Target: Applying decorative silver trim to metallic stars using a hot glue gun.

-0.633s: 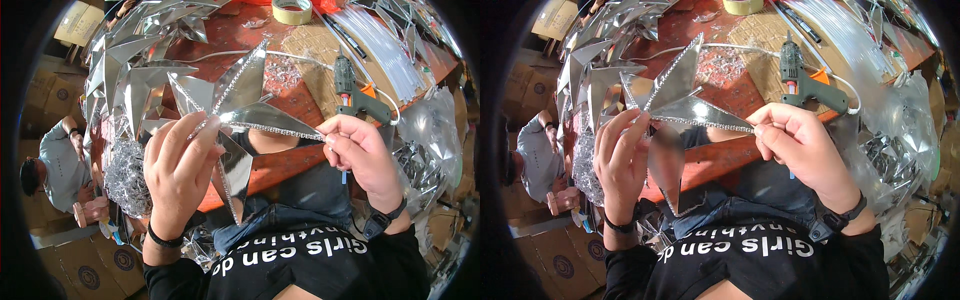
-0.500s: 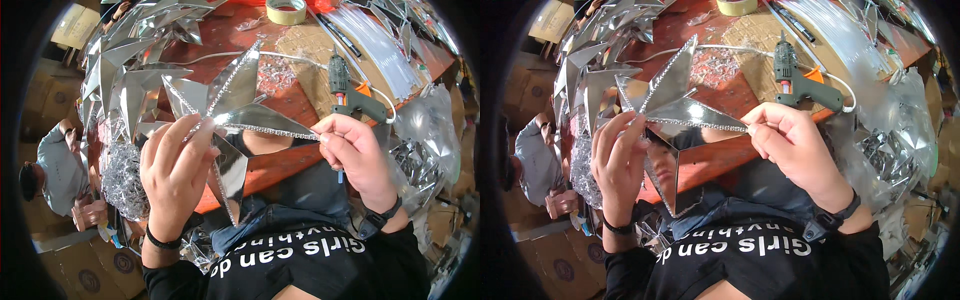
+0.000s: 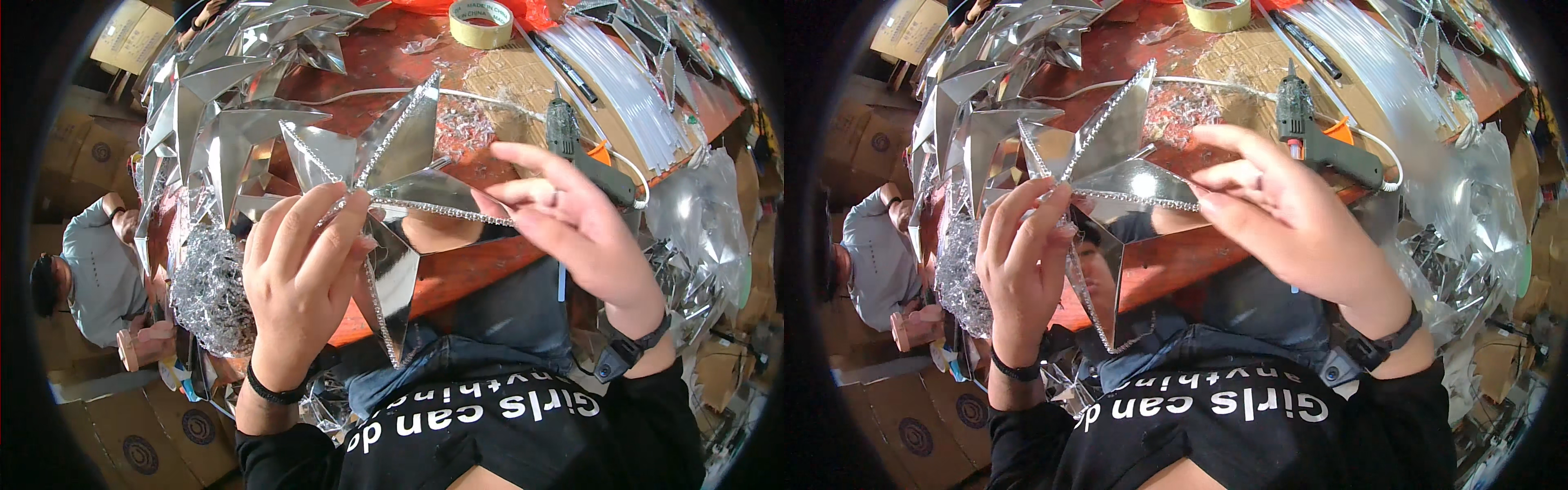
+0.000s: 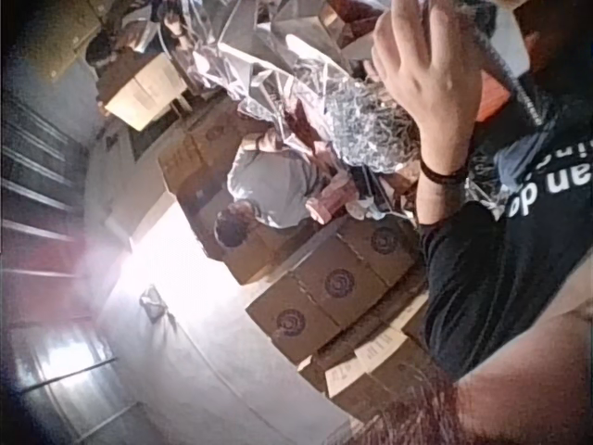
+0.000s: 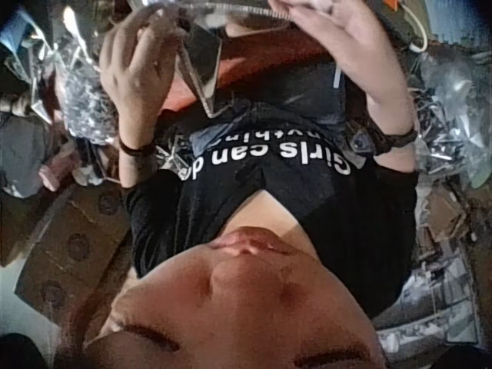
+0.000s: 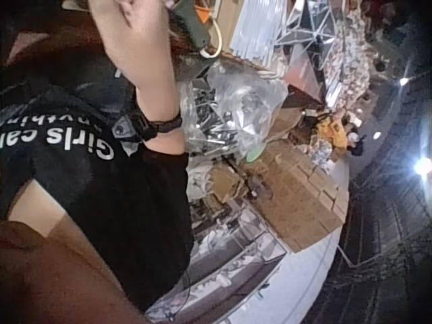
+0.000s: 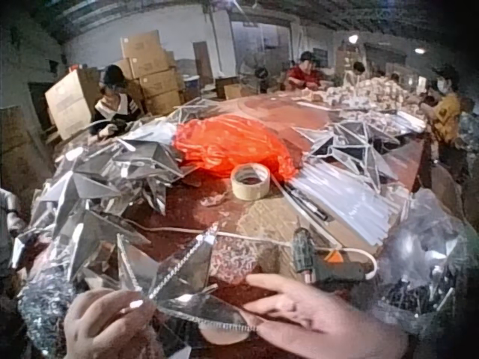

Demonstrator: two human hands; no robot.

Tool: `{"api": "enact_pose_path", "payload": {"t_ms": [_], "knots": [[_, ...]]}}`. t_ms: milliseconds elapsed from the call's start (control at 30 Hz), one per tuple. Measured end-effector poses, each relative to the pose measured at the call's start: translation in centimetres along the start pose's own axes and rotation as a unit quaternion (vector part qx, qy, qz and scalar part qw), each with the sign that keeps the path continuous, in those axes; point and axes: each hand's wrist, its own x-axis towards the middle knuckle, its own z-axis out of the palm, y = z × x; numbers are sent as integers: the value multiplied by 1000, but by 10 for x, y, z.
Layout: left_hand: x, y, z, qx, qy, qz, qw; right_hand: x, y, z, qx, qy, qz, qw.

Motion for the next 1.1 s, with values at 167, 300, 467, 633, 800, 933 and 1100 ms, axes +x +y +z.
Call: {"api": "enact_pose_path", "payload": {"t_ms": [167,300,467,633,800,933,1100], "knots": [[-1,0,1,1,3,-4,1000,13,9,13,2,10,8,1000],[-2,-1,1,4,5,7,1000,16,20,17,51,24,3,998],[-3,-2,3,7,12,8,1000,18,7,20,101,20,51,993],[-2,-3,4,9,21,12,1000,19,5,9,45,-4,74,996],[-3,-1,1,15,12,4,1000,19,6,17,-69,-6,-15,997],[-4,-3,3,8,23,8,1000,30,9,25,-78,10,-12,997],[-2,0,2,-22,4,-15,1000,46,9,17,-151,-16,-18,988]]}}
